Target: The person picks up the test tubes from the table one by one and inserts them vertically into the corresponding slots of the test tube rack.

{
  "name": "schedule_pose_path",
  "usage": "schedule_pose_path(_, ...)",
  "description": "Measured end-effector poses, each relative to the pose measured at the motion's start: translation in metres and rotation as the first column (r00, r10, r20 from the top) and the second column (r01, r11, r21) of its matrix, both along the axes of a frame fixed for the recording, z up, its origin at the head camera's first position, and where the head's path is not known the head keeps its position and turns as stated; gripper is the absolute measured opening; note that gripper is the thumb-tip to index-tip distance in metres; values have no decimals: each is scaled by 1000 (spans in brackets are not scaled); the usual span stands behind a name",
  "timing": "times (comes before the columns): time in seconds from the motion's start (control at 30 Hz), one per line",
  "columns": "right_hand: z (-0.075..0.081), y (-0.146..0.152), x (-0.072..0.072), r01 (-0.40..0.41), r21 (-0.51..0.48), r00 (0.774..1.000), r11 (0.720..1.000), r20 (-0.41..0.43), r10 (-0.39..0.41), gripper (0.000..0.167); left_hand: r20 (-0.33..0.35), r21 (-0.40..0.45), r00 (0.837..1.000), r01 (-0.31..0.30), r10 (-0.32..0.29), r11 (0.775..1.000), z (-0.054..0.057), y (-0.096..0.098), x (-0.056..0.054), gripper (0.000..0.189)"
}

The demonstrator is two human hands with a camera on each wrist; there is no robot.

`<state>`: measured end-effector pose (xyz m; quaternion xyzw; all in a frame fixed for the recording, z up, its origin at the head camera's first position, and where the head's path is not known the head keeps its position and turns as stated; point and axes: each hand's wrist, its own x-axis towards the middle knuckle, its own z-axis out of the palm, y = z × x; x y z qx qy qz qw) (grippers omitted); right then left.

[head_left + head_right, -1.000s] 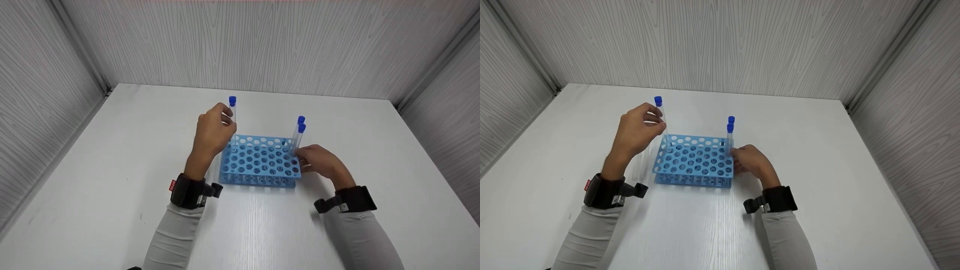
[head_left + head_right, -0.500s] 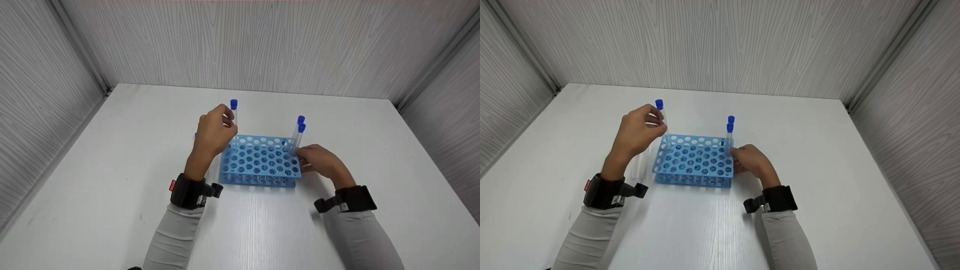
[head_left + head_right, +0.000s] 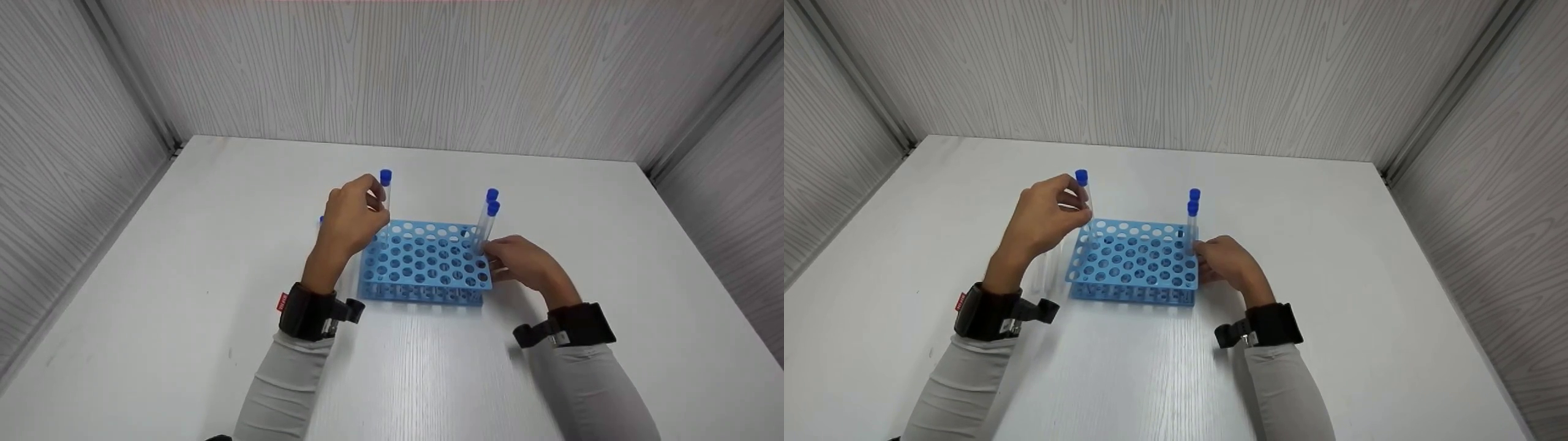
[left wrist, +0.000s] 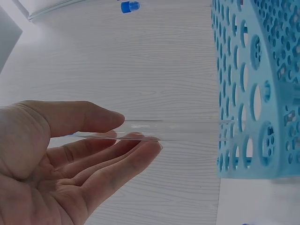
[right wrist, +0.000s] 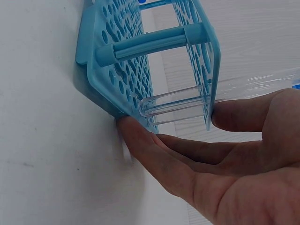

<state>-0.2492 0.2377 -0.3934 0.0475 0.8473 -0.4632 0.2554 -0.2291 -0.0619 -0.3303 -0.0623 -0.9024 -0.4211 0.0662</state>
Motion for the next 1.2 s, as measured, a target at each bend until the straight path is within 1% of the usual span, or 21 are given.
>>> schedule_pose_path(0.27,0,-2,0,34,-10,999,999,3,-34,52,-6,-17,1000,17,-17,1000,-2,-1,0,19)
schedule_pose_path(0.47,-1,-1,0,29,-6,1000,1000,0,-29,52,21,-43,999,29,-28,999,-2,-1,0,19)
schedule_pose_path(0.63,-1,0,-1,22,-8,1000,1000,1,-22,51,16,-55,999,41,-40,998,-3,-1,0,17)
schedule_pose_path(0.9,-1,-1,1,29,8,1000,1000,0,-29,53,71,-88,997,41,-35,995,-4,0,-2,17)
schedule_pose_path(1.2,-1,-1,1,36,2,999,999,3,-36,54,82,-113,996,51,-42,992,-5,1,-2,17)
